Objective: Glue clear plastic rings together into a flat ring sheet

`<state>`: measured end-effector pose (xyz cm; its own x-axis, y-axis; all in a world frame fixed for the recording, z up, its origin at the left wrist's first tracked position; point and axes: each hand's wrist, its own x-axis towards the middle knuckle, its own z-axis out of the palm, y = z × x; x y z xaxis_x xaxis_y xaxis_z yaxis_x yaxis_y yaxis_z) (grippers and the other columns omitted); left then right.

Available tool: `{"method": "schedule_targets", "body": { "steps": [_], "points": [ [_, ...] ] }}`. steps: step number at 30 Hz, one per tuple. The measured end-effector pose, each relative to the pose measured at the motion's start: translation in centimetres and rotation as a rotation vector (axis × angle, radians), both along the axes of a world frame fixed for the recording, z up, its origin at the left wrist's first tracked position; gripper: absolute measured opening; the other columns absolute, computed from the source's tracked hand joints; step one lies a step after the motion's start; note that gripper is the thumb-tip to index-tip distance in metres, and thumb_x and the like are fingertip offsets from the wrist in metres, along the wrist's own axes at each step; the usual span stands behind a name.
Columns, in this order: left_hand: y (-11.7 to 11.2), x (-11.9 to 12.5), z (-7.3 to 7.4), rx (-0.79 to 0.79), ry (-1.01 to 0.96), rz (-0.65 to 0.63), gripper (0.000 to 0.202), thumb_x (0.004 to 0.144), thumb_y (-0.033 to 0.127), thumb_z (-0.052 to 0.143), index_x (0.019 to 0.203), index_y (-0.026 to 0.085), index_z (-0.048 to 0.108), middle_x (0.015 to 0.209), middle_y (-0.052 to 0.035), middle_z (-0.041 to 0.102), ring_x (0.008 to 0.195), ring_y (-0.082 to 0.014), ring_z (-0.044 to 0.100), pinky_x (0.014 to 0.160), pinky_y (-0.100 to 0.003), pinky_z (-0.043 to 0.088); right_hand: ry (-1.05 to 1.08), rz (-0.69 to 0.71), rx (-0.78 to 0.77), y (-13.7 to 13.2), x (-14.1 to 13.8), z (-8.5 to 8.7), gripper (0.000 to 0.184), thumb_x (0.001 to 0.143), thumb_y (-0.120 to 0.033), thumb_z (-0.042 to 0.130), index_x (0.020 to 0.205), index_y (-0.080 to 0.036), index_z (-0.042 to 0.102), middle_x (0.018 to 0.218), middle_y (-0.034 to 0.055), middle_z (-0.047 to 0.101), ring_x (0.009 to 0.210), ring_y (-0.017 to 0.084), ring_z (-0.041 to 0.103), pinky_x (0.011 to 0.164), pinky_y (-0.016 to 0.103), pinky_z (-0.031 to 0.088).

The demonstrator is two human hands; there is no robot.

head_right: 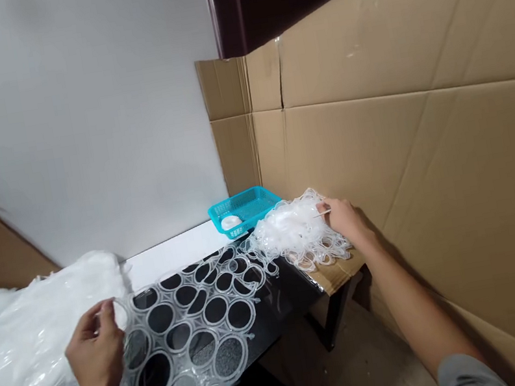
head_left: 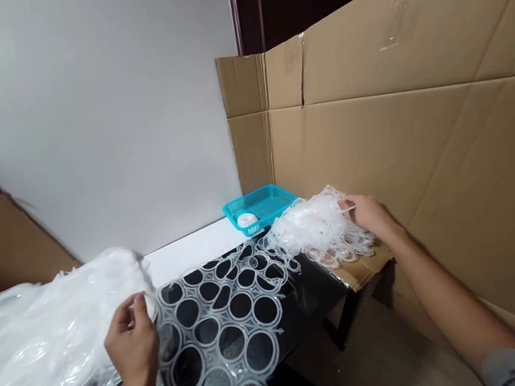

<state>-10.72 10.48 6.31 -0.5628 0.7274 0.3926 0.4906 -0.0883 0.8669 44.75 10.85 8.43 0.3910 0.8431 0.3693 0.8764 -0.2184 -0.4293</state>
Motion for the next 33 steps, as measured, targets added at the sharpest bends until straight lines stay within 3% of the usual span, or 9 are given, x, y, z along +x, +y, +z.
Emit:
{"method": "schedule_targets", "body": {
  "steps": [4,8,12,16,18,22,25,29,33],
  "points": [
    [3.7,-1.3,4.4,0.054,0.137,0.072,0.035,0.08,0.055,0.065,0.093,0.025,0.078,0.075,0.0039,0.069,0.072,-0.0167,0.058,0.069,-0.026,0.046,-0.076,0.065,0.013,0.5,0.0,0.6,0.033,0.099,-0.04,0.055,0.1,-0.023,0.083,0.095,0.0138,0.082,0.081,0.028,0.075,0.067,0.033,0.048],
    [7.3,-3.7,8.7,0.034,0.282,0.119,0.031,0.082,0.048,0.064,0.092,0.022,0.078,0.068,0.0052,0.062,0.073,-0.0144,0.056,0.077,-0.024,0.047,-0.103,0.206,0.08,2.8,-2.3,0.9,0.035,0.1,-0.04,0.053,0.101,-0.023,0.084,0.097,0.0131,0.083,0.087,0.028,0.076,0.074,0.034,0.05],
    [9.2,-5.7,10.1,-0.165,0.462,0.131,0.032,0.094,0.034,0.058,0.111,0.013,0.076,0.081,0.0005,0.065,0.084,-0.0162,0.059,0.094,-0.031,0.05,-0.163,0.24,0.12,3.9,-5.2,1.0,0.034,0.1,-0.042,0.054,0.099,-0.024,0.083,0.1,0.0118,0.083,0.085,0.028,0.075,0.069,0.034,0.047],
    [8.1,-5.0,7.5,-0.251,0.801,0.039,0.043,0.093,0.033,0.061,0.131,0.014,0.068,0.132,-0.0162,0.062,0.126,-0.0348,0.052,0.111,-0.055,0.042,-0.184,0.203,0.226,3.6,-6.4,0.0,0.035,0.101,-0.043,0.052,0.095,-0.025,0.081,0.095,0.0095,0.083,0.081,0.028,0.074,0.066,0.035,0.045],
    [6.9,-3.5,5.2,-0.245,0.854,-0.032,0.04,0.091,0.033,0.06,0.126,0.017,0.07,0.14,-0.0196,0.057,0.131,-0.0398,0.049,0.11,-0.059,0.042,-0.162,0.237,0.233,3.7,-6.2,-1.1,0.032,0.1,-0.042,0.053,0.09,-0.025,0.079,0.093,0.0082,0.082,0.08,0.028,0.073,0.066,0.034,0.045],
    [3.3,2.1,0.3,-0.178,0.7,-0.542,0.022,0.092,0.035,0.057,0.097,0.022,0.075,0.118,-0.0136,0.066,0.118,-0.0331,0.059,0.106,-0.052,0.049,-0.097,0.386,0.332,5.2,-5.3,-2.6,0.031,0.1,-0.04,0.052,0.093,-0.023,0.077,0.097,0.0094,0.08,0.082,0.025,0.072,0.074,0.035,0.051],
    [-0.1,7.5,-2.6,-0.176,0.681,-0.835,0.02,0.096,0.037,0.058,0.101,0.025,0.074,0.12,-0.0116,0.067,0.116,-0.0298,0.06,0.105,-0.048,0.049,-0.069,0.495,0.331,6.2,-4.7,-2.3,0.031,0.1,-0.042,0.052,0.091,-0.023,0.076,0.099,0.0108,0.079,0.086,0.026,0.073,0.08,0.036,0.053],
    [-3.3,12.0,-4.2,-0.284,0.752,-0.792,0.016,0.098,0.035,0.057,0.097,0.023,0.068,0.111,-0.0094,0.067,0.105,-0.0297,0.06,0.097,-0.051,0.048,-0.016,0.678,0.281,5.7,-6.2,-0.2,0.03,0.1,-0.044,0.055,0.09,-0.025,0.076,0.097,0.0087,0.079,0.086,0.025,0.073,0.082,0.037,0.054],
    [-4.7,11.6,-4.1,-0.33,0.646,-0.752,0.022,0.099,0.041,0.059,0.088,0.024,0.067,0.108,-0.0075,0.067,0.103,-0.0282,0.062,0.095,-0.048,0.047,0.183,0.907,0.144,4.0,-12.1,0.2,0.029,0.101,-0.042,0.057,0.09,-0.025,0.077,0.091,0.0064,0.078,0.083,0.023,0.071,0.08,0.036,0.055]
  ]
}}
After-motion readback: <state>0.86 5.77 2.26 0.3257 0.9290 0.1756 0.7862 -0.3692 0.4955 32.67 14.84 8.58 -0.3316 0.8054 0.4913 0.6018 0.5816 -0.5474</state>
